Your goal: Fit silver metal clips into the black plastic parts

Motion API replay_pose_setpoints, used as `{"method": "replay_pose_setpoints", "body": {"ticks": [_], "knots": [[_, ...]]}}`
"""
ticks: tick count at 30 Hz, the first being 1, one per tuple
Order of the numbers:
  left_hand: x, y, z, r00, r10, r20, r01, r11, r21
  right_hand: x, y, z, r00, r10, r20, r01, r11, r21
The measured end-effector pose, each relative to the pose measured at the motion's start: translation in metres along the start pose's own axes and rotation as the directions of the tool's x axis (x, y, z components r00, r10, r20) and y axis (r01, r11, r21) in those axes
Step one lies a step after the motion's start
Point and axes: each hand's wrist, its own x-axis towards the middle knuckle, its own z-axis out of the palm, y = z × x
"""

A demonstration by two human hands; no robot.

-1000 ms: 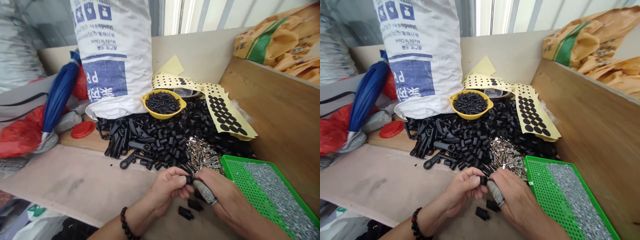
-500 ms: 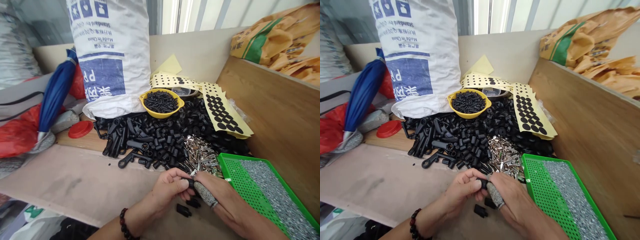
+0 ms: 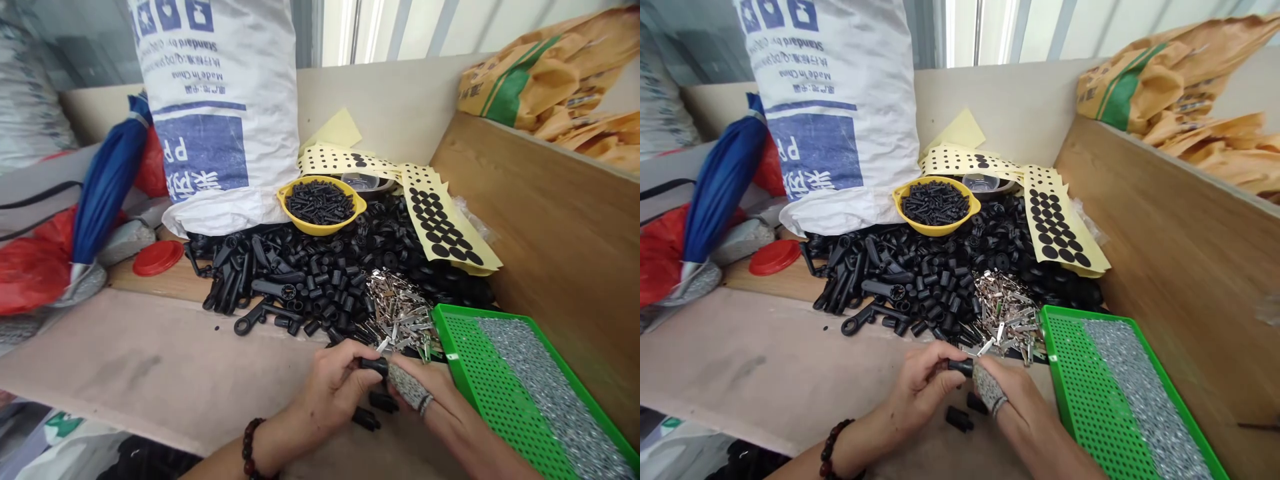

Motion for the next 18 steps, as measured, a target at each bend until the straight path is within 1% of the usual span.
{"method": "replay_pose_setpoints", "body": {"ticks": [2, 3, 5, 7, 8, 10, 12, 14, 18], "knots": [[0.001, -0.001, -0.001, 0.999, -0.031, 0.036, 0.031, 1.0, -0.001, 0.001, -0.004, -0.002, 0.996, -0.086, 0.004, 0.086, 0.996, -0.021], [0.002, -0.001, -0.001, 0.997, -0.052, 0.055, 0.053, 0.999, -0.006, 0.001, -0.005, -0.004, 0.995, -0.1, 0.018, 0.101, 0.994, -0.032], [0.005, -0.001, -0.001, 0.994, -0.082, 0.078, 0.084, 0.996, -0.013, 0.001, -0.003, -0.008, 0.996, -0.062, 0.059, 0.066, 0.996, -0.058], [0.01, 0.002, -0.001, 0.991, -0.093, 0.099, 0.091, 0.996, 0.023, 0.002, 0.002, -0.014, 0.997, 0.02, 0.08, -0.012, 0.994, -0.106], [0.013, 0.003, -0.001, 0.989, -0.091, 0.113, 0.084, 0.994, 0.064, 0.002, 0.006, -0.017, 0.996, 0.052, 0.077, -0.041, 0.99, -0.136], [0.02, 0.007, -0.002, 0.988, -0.056, 0.143, 0.031, 0.986, 0.166, 0.004, 0.011, -0.022, 0.995, 0.069, 0.077, -0.053, 0.98, -0.192], [0.025, 0.008, -0.003, 0.988, 0.009, 0.156, -0.048, 0.966, 0.252, 0.007, 0.012, -0.026, 0.994, 0.041, 0.102, -0.016, 0.97, -0.241], [0.028, 0.006, -0.002, 0.987, 0.053, 0.149, -0.097, 0.949, 0.299, 0.01, 0.009, -0.029, 0.991, 0.02, 0.129, 0.021, 0.952, -0.304], [0.026, -0.007, 0.001, 0.99, 0.027, 0.139, -0.077, 0.927, 0.366, 0.013, 0.006, -0.035, 0.991, 0.054, 0.122, 0.014, 0.869, -0.495]]}}
